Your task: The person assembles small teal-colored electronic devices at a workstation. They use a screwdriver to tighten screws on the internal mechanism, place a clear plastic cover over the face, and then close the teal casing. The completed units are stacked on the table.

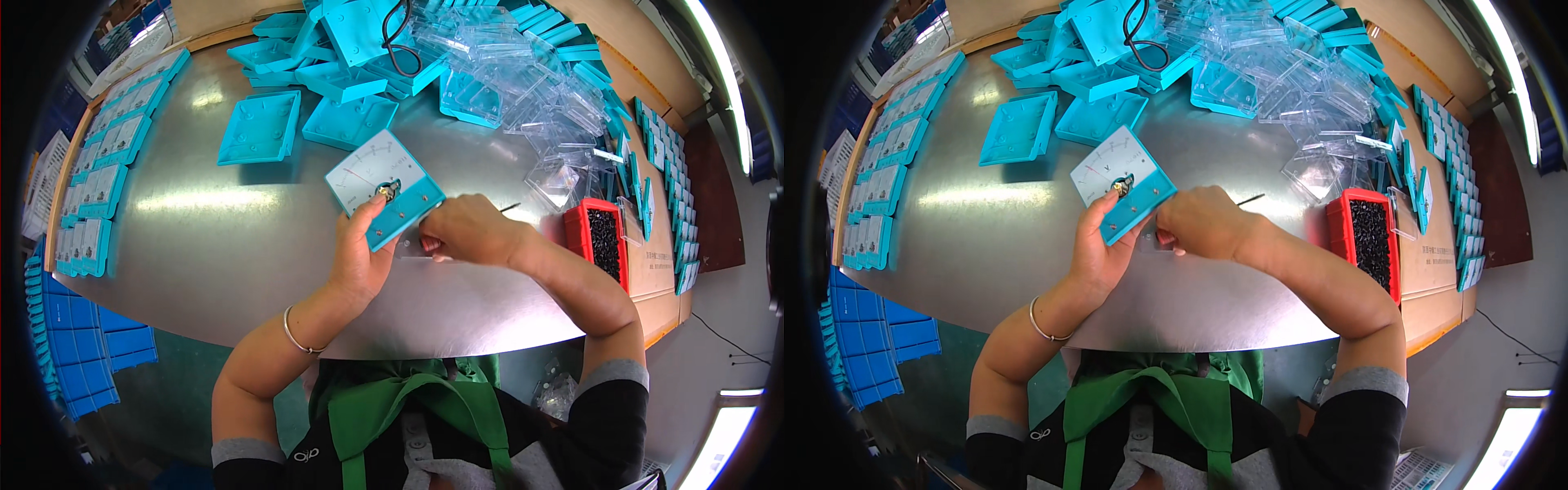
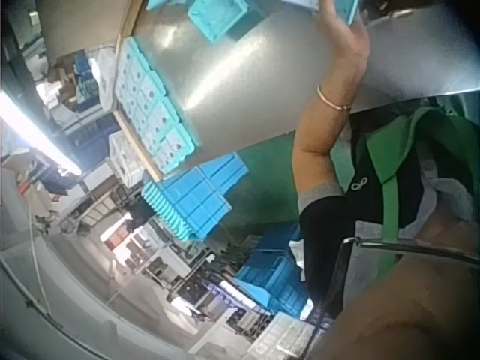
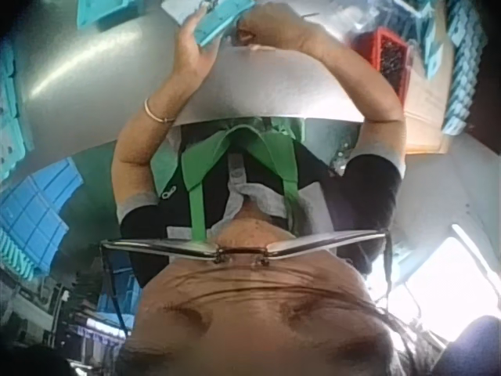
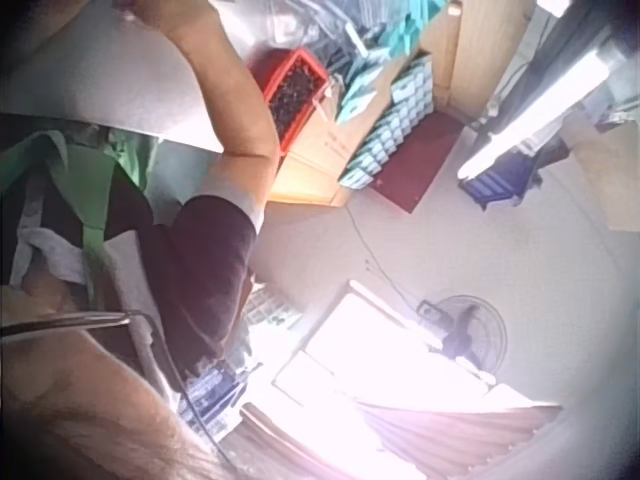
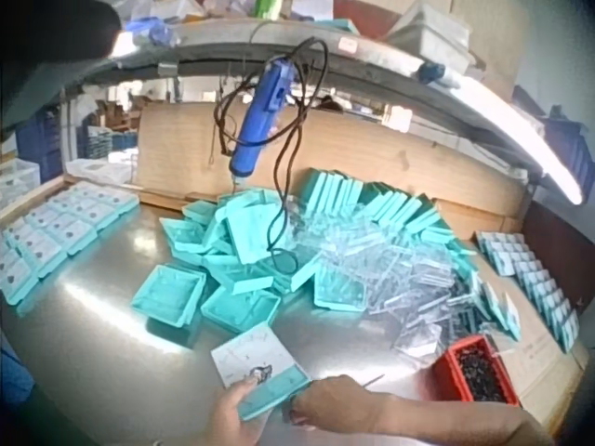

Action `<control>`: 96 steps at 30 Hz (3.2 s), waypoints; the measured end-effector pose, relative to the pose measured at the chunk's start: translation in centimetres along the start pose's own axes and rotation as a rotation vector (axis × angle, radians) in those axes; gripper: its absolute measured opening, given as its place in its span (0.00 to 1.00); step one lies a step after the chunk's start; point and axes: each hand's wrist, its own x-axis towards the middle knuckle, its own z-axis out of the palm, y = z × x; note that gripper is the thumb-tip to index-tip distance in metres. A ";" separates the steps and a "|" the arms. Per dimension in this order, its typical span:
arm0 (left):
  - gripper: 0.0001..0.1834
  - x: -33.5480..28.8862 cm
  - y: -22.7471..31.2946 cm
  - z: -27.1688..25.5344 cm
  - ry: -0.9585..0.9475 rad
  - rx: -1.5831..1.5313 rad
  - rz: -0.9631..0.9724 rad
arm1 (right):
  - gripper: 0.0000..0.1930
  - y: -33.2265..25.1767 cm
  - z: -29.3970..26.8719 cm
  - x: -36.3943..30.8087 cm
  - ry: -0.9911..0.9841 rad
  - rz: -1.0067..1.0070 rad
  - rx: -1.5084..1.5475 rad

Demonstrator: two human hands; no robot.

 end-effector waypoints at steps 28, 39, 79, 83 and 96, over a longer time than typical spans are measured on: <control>0.19 0.2 0.1 1.0 -0.055 0.310 0.020 | 0.06 -0.1 3.5 -2.6 0.601 -0.454 1.435; 0.19 -0.4 0.4 1.5 0.017 0.260 0.002 | 0.10 -3.0 5.3 -1.2 1.214 -0.207 1.420; 0.31 -5.4 2.3 0.7 -0.202 0.129 -0.445 | 0.27 -0.6 3.3 -6.6 0.640 -0.062 0.703; 0.33 -5.6 2.0 -0.2 -0.206 0.066 -0.474 | 0.27 -0.8 3.4 -6.4 0.589 -0.076 0.725; 0.25 -6.4 1.8 0.9 -0.218 0.421 -0.278 | 0.30 -1.5 3.9 -6.9 0.701 -0.171 0.563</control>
